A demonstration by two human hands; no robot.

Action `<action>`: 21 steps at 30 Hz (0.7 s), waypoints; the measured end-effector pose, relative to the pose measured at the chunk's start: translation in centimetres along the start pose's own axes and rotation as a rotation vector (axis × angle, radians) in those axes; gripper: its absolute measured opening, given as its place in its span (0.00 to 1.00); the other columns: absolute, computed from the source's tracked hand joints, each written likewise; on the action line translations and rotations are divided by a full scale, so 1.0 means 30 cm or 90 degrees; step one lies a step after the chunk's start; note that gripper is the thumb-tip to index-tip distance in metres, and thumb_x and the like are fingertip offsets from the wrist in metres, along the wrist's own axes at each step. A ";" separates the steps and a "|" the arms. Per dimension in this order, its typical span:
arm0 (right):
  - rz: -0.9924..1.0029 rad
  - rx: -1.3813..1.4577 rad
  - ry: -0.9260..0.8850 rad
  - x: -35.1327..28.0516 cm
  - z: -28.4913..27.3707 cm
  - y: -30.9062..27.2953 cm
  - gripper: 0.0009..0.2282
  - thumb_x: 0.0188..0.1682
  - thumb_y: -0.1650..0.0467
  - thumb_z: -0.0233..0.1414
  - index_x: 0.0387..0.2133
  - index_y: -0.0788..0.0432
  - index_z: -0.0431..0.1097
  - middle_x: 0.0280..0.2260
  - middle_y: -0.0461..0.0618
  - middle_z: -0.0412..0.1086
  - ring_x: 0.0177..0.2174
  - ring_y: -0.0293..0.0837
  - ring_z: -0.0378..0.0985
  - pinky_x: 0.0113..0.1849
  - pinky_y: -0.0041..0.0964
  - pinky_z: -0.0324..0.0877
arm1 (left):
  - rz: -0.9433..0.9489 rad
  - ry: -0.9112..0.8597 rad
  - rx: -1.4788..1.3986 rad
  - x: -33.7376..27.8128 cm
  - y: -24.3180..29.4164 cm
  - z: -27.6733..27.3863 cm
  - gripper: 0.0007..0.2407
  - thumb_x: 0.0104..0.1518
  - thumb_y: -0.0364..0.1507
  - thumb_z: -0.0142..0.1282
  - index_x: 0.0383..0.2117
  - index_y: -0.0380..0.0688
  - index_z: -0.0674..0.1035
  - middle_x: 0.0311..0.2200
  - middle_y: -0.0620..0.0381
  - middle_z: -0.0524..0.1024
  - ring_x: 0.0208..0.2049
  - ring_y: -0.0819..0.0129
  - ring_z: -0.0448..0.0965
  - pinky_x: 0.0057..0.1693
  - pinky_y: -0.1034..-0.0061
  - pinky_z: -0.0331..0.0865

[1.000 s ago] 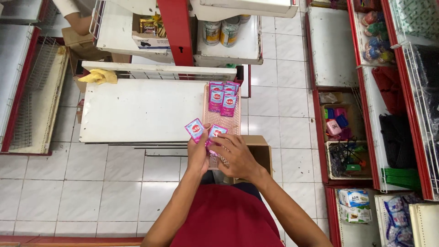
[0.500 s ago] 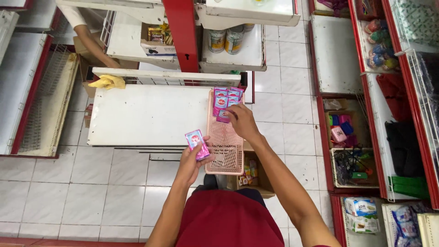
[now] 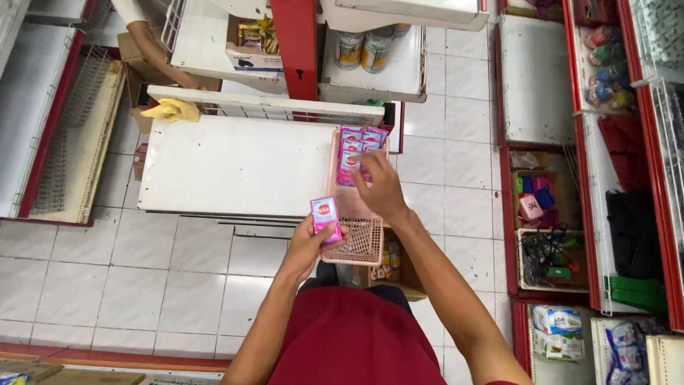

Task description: Unpack various grocery items from a cardboard box and sort them into plastic baskets on a store shelf.

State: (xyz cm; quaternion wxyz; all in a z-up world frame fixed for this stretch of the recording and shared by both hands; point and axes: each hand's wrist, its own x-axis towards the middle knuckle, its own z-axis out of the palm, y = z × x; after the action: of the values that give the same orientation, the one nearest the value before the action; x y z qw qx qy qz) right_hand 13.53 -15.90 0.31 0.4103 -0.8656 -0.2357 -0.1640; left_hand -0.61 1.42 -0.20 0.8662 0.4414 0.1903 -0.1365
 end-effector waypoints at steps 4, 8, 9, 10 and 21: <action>-0.122 0.070 -0.100 -0.143 -0.090 -0.110 0.10 0.50 0.65 0.59 0.42 0.55 0.76 0.41 0.52 0.72 0.39 0.50 0.79 0.39 0.41 0.75 | 0.015 0.044 -0.020 -0.002 0.083 0.093 0.33 0.61 0.20 0.51 0.71 0.50 0.48 0.45 0.35 0.77 0.42 0.51 0.83 0.49 0.61 0.81; -0.189 0.069 -0.097 -0.226 -0.129 -0.153 0.07 0.50 0.69 0.61 0.40 0.53 0.79 0.42 0.46 0.76 0.40 0.49 0.79 0.39 0.40 0.76 | 0.007 0.035 0.015 0.117 -0.048 0.030 0.24 0.63 0.23 0.51 0.66 0.51 0.60 0.44 0.41 0.79 0.39 0.57 0.85 0.45 0.64 0.83; -0.186 0.066 -0.093 -0.228 -0.130 -0.134 0.07 0.50 0.69 0.61 0.40 0.53 0.79 0.42 0.46 0.76 0.40 0.49 0.79 0.39 0.40 0.76 | 0.004 0.031 0.018 0.104 -0.032 0.052 0.24 0.63 0.23 0.51 0.66 0.51 0.60 0.44 0.41 0.79 0.39 0.57 0.85 0.45 0.64 0.83; -0.181 0.062 -0.061 -0.229 -0.132 -0.116 0.04 0.50 0.70 0.61 0.36 0.53 0.79 0.40 0.45 0.77 0.38 0.48 0.80 0.38 0.40 0.76 | -0.025 0.010 -0.037 0.089 -0.015 0.073 0.19 0.66 0.29 0.47 0.63 0.49 0.64 0.45 0.38 0.78 0.43 0.49 0.83 0.49 0.56 0.79; 0.051 -0.052 -0.092 -0.034 -0.104 0.156 0.06 0.49 0.69 0.61 0.39 0.53 0.78 0.29 0.51 0.78 0.33 0.50 0.81 0.41 0.46 0.74 | 0.135 0.064 0.323 -0.018 0.128 0.064 0.15 0.64 0.24 0.46 0.58 0.41 0.73 0.45 0.41 0.82 0.52 0.54 0.80 0.60 0.65 0.73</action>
State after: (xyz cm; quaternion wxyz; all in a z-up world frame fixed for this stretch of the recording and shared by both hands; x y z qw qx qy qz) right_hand 14.94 -21.23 -1.25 0.3625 -0.9000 -0.2232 -0.0938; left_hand 0.88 2.09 3.81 0.7269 0.6679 0.1453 -0.0664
